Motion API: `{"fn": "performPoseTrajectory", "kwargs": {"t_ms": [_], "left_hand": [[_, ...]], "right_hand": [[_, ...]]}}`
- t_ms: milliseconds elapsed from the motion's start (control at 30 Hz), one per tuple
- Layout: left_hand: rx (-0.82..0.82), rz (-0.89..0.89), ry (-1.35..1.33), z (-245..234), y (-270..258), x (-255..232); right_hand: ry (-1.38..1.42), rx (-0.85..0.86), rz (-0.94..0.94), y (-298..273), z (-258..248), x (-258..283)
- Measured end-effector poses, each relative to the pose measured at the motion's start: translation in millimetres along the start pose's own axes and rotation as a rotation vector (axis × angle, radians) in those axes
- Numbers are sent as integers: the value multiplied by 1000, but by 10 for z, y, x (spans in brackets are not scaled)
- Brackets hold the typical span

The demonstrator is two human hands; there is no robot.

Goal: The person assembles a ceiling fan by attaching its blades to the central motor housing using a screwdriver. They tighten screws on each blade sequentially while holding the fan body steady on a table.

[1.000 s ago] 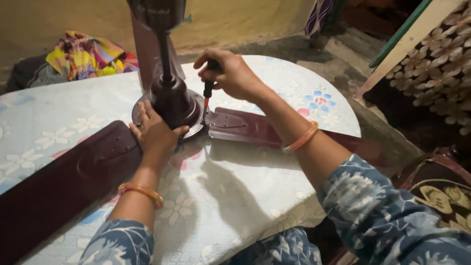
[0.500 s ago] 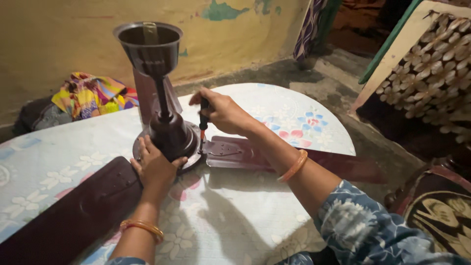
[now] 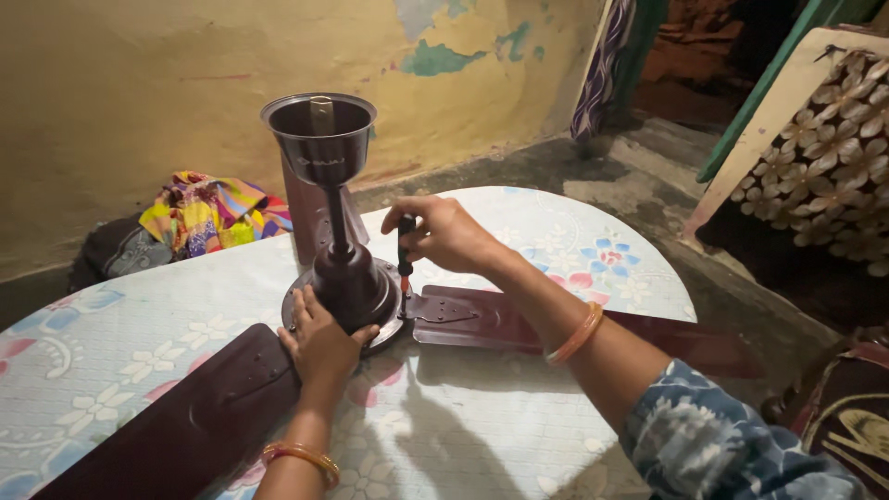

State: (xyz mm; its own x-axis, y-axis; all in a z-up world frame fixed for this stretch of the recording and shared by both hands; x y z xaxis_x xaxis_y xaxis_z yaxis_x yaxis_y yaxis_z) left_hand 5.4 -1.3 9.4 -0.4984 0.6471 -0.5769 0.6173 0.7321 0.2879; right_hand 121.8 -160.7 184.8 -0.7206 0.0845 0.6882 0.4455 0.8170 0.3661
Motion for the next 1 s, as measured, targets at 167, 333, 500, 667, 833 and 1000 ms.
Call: {"fn": "performPoseTrajectory", "kwargs": {"t_ms": [167, 333, 500, 667, 833, 1000], "left_hand": [[-7, 12, 5, -1, -11, -2], [-3, 1, 26, 0, -11, -16], [-25, 26, 30, 8, -11, 8], [-7, -4, 34, 15, -5, -1], [-18, 10, 24, -21, -32, -16], [-24, 16, 12, -27, -31, -13]], "right_hand": [[-160, -25, 62, 3, -47, 99], [-546, -127, 83, -24, -73, 174], [-212, -47, -40, -53, -110, 120], [-253, -32, -45, -35, -138, 109], [-434, -140, -115, -17, -88, 156], [-304, -6, -38, -63, -10, 93]]}}
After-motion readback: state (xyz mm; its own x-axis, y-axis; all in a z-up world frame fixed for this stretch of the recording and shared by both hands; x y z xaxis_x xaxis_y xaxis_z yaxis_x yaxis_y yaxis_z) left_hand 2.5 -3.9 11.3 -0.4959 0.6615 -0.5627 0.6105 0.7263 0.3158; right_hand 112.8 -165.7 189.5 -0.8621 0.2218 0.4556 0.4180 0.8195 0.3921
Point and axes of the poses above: each hand's wrist, its own y-axis towards the middle knuckle, its own z-axis out of the palm, x = y × z, the point moved 2 cm from there along y, towards the middle knuckle, and after that the axes turned 1 degree about x, right-handed, at the moved point
